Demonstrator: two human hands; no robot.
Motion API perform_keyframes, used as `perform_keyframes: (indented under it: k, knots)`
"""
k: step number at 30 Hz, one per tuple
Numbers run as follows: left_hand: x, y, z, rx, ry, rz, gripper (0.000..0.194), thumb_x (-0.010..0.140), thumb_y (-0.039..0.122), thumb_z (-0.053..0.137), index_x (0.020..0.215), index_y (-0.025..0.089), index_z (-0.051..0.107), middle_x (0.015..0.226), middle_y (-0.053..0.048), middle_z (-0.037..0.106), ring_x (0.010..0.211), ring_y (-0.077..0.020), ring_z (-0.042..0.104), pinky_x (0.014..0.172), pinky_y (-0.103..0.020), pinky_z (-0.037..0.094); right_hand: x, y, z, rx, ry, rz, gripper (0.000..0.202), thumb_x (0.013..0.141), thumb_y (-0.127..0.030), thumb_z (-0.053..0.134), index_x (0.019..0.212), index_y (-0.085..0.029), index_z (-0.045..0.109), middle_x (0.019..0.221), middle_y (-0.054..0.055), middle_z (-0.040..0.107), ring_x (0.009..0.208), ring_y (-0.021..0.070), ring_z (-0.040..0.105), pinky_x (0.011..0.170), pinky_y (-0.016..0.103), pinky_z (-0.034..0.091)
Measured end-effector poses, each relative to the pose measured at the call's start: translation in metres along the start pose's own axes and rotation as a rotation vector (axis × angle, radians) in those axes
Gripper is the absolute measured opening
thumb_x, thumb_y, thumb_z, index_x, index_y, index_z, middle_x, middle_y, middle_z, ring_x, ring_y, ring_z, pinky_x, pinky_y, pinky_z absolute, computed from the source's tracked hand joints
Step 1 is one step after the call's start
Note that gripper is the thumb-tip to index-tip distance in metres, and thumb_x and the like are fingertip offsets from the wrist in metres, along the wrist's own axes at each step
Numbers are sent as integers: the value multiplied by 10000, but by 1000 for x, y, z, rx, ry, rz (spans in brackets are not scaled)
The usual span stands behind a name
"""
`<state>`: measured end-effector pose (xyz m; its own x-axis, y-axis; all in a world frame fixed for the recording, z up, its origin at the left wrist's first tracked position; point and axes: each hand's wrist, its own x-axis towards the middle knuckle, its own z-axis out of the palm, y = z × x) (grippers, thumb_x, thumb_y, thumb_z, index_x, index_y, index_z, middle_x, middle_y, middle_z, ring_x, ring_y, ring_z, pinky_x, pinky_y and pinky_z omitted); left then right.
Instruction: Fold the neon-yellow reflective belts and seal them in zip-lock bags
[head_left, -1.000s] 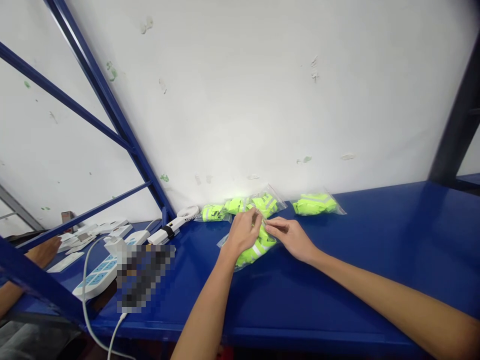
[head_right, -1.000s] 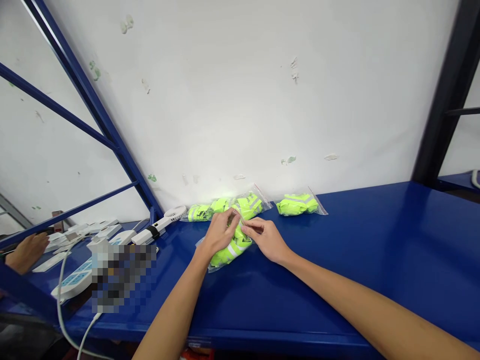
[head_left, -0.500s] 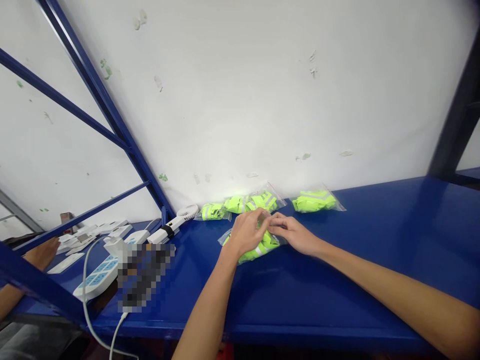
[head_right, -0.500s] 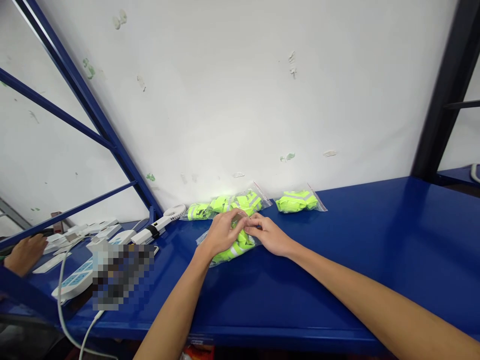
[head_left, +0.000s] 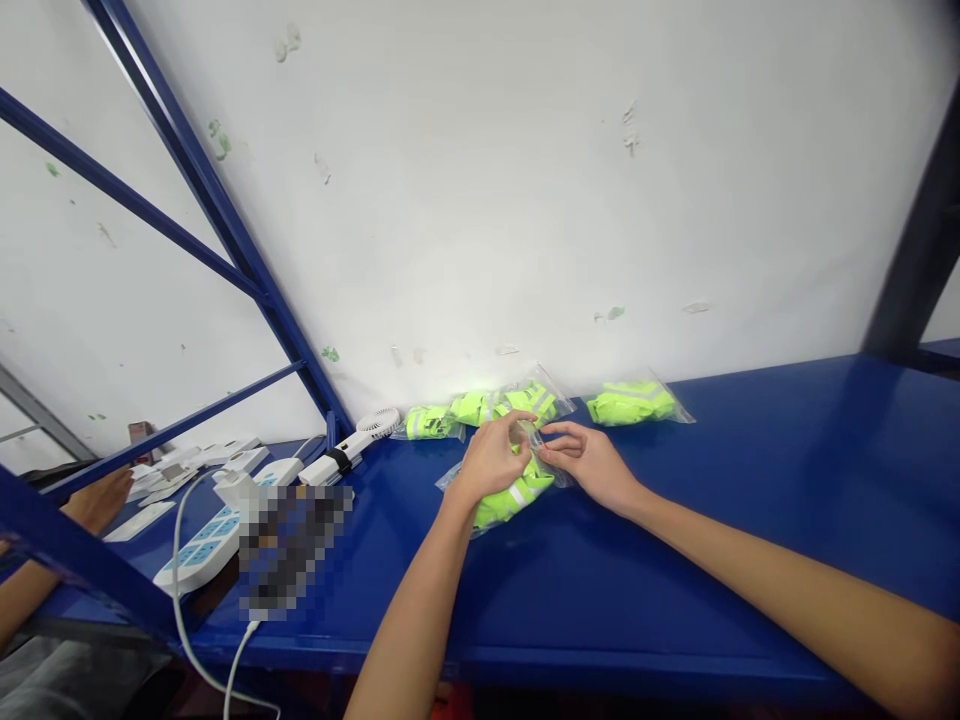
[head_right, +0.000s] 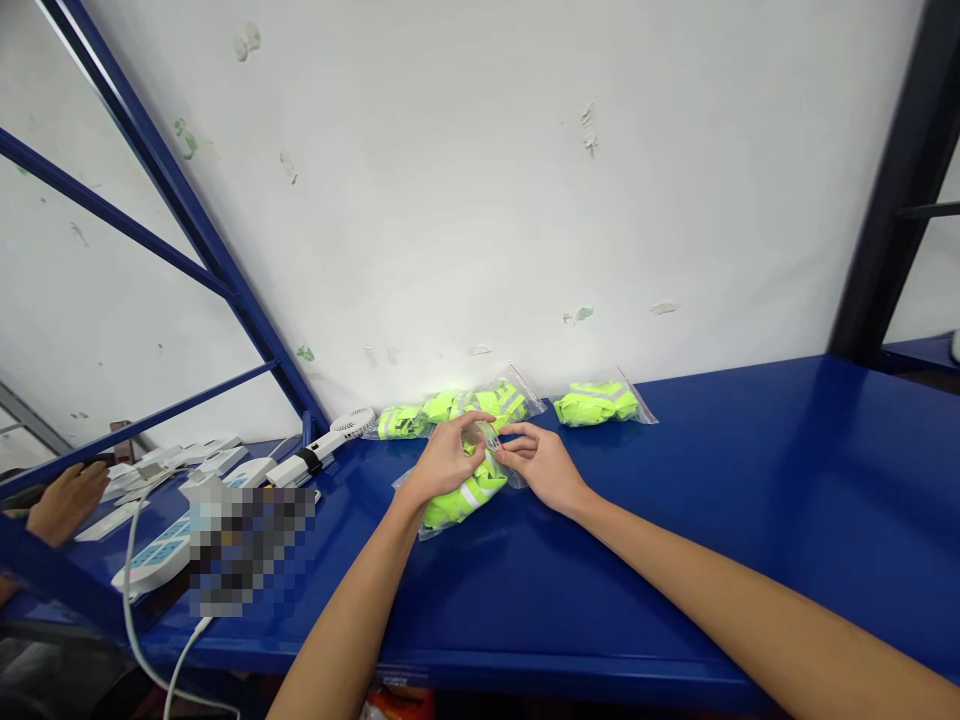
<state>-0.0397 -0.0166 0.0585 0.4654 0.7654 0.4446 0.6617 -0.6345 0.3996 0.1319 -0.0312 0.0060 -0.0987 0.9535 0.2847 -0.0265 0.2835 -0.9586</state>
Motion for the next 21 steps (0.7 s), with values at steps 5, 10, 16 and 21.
perform_keyframes:
  k: [5, 10, 16, 21]
  knots:
    - [-1, -3, -1, -6, 38, -30, 295, 840, 286, 512, 1108, 222, 617, 784, -4, 686, 674, -162, 607, 704, -277, 471, 0, -4, -3, -178, -84, -39, 332, 776, -471, 633, 766, -150, 715, 698, 36, 684, 620, 159, 583, 560, 264, 432]
    - [-2, 0, -1, -22, 50, -35, 257, 908, 360, 446, 919, 200, 647, 808, -16, 698, 705, -165, 620, 662, -261, 451, -1, -4, -3, -150, -90, -54, 326, 780, -462, 618, 705, -156, 700, 636, 18, 638, 563, 135, 515, 517, 252, 397]
    - [-2, -1, 1, -20, 48, -38, 275, 924, 381, 437, 914, 199, 643, 804, -24, 703, 746, -180, 638, 659, -264, 449, -3, -4, -1, -158, -87, -63, 327, 786, -480, 604, 736, -165, 677, 640, 8, 615, 561, 136, 502, 531, 257, 388]
    - [-1, -2, 1, -28, 38, -28, 289, 932, 380, 427, 901, 195, 646, 852, -37, 714, 789, -188, 648, 687, -272, 452, -5, -4, 1, -203, -71, -117, 309, 824, -455, 564, 714, -175, 634, 607, -7, 573, 540, 128, 471, 523, 253, 370]
